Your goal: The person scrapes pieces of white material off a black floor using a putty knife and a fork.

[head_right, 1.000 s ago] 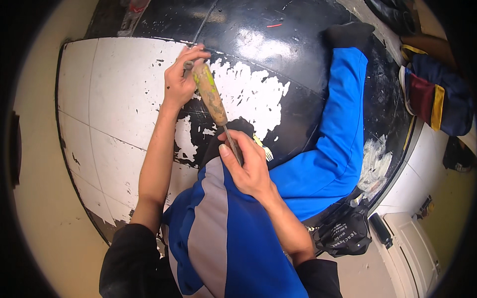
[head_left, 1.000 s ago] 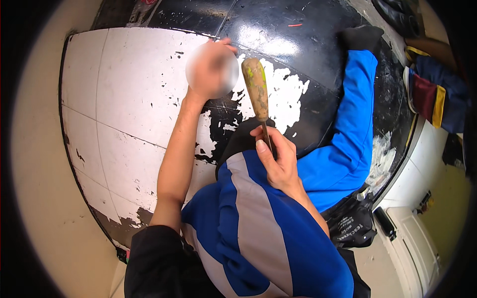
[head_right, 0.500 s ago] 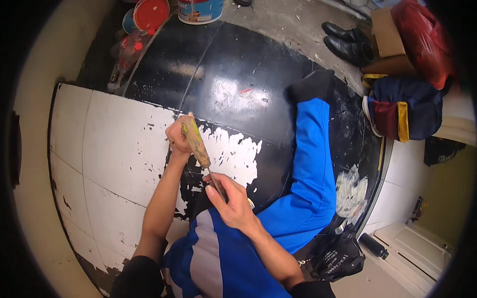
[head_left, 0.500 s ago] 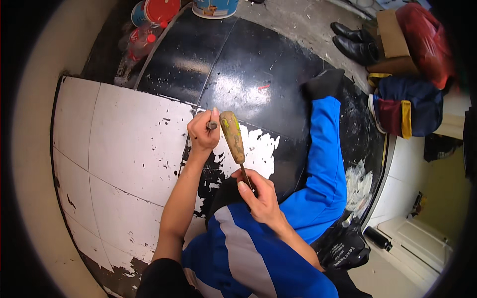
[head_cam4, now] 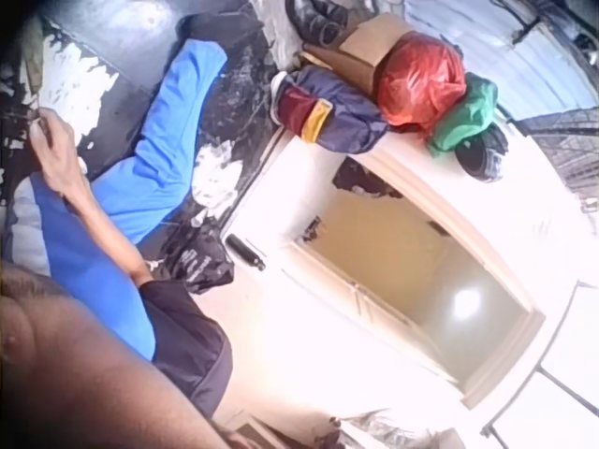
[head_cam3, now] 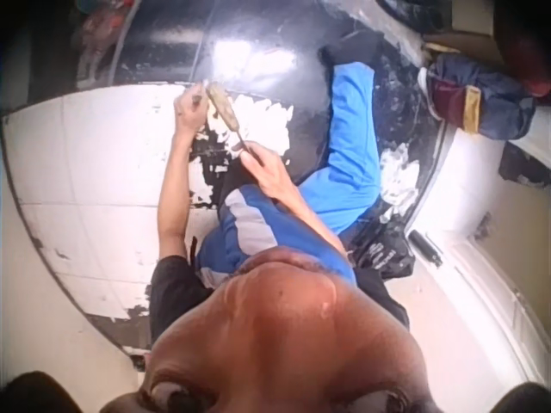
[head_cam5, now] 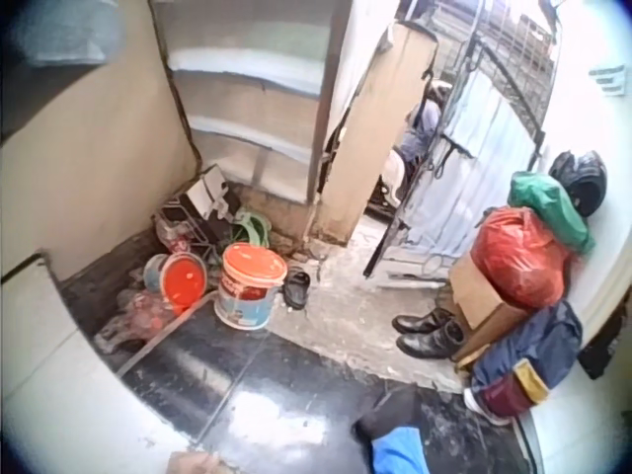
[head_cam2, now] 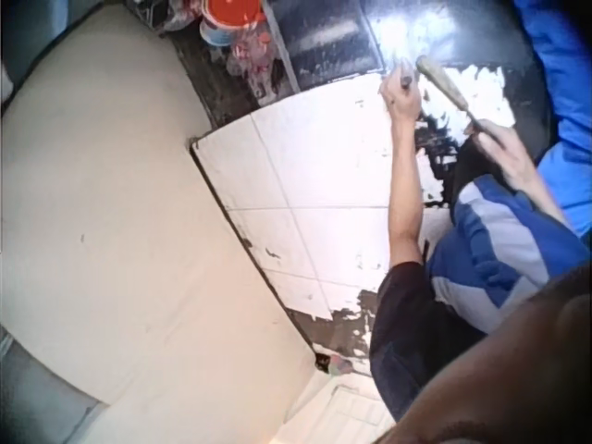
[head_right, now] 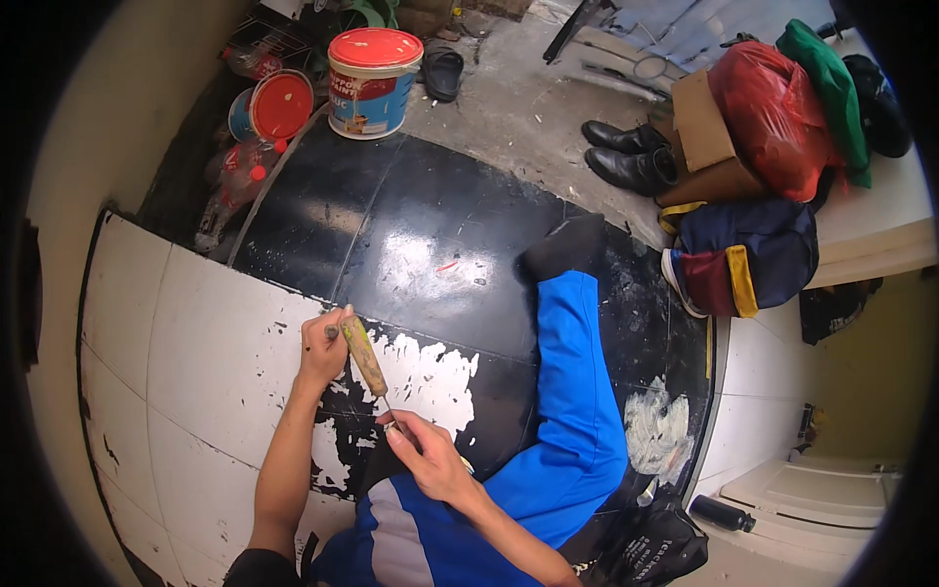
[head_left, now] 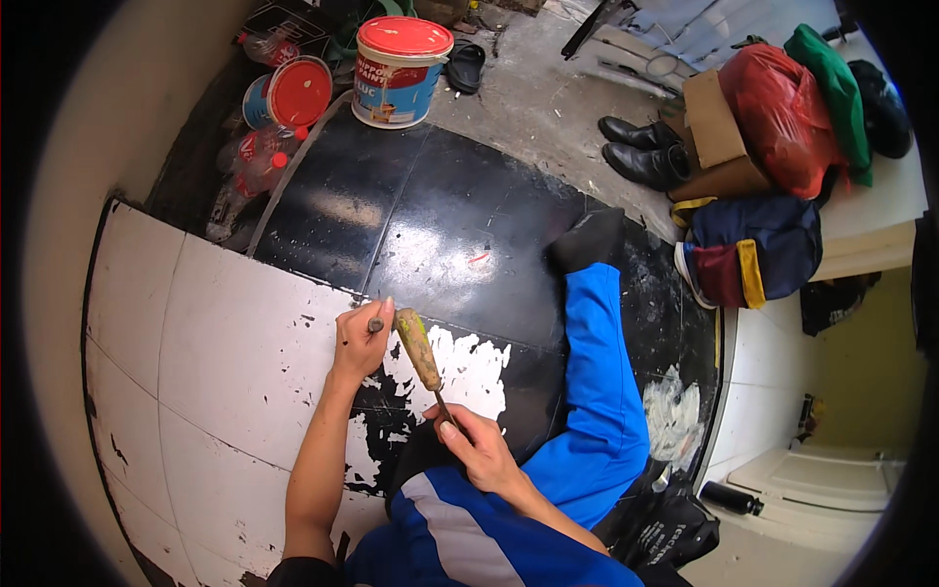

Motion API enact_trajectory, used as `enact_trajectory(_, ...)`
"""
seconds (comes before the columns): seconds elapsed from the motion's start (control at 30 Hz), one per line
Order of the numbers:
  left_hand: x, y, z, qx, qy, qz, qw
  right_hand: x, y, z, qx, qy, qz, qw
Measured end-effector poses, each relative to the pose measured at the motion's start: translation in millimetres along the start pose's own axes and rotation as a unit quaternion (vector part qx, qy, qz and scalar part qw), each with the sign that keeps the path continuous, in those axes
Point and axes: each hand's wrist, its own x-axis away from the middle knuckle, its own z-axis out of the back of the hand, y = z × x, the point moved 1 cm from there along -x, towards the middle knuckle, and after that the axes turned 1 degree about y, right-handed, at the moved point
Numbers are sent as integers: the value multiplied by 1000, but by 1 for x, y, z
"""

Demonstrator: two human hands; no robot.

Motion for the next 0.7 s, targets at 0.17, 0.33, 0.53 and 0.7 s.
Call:
enact_trajectory(0.17, 11, -7, -6, 7, 80, -70, 994, 1, -8, -3, 25, 11, 22, 999)
enact_trajectory(0.33, 26, -33, -19, -65, 62, -182, 979, -4, -6, -11, 36, 9, 28, 999)
enact_trajectory(0.53, 30, -27, -23, -44, 80, -208, 974, -9, 18, -20, 114, 2, -66, 991)
enact_trajectory(0.7, 30, -23, -17, -67, 62, -227, 970, 7, 28, -20, 102, 49, 83, 990)
